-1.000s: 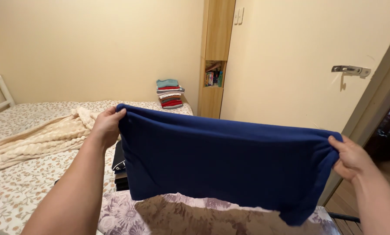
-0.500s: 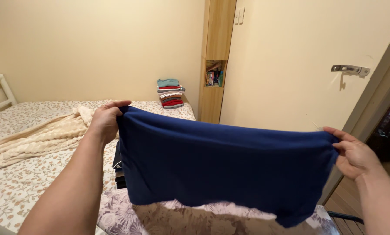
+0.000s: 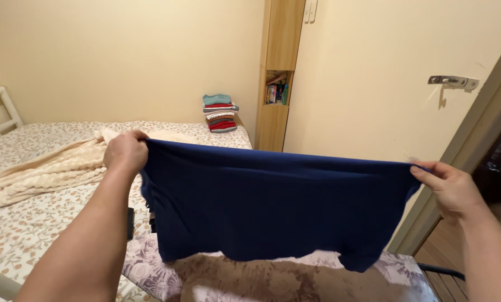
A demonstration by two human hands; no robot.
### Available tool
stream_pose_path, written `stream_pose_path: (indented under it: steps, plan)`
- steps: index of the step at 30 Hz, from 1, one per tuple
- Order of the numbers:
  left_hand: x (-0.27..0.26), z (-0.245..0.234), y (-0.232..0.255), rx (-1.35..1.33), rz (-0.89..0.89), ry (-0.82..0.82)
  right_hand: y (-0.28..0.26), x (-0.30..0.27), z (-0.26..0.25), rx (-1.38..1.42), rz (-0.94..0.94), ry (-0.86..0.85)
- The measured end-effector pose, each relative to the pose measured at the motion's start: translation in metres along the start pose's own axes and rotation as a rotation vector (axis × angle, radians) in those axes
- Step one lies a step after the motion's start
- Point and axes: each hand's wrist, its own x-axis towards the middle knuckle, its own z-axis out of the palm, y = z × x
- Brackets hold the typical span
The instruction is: Fold a blue t-shirt and place it on a stack of folded clothes.
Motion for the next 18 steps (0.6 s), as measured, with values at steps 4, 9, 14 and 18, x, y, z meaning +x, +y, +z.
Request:
stream_pose_path:
  steps: [4,9,14,18]
  plan:
    - [0.007,0.009,-0.002,-0.286,-0.184,-0.039,-0.033,-0.027,0.012,0.333,0.071,-0.23]
    - [-0.009,0.015,0.017,-0.65,-0.247,0.021,-0.058,-0.033,0.022,0.529,0.032,-0.786]
    - [-0.044,0.039,0.104,-1.02,0.167,-0.418,-0.137,-0.049,0.105,0.299,0.049,-0.685]
    - [-0.103,0.012,0.171,-1.059,0.513,-0.774,-0.16,-0.051,0.152,0.149,-0.123,-0.777]
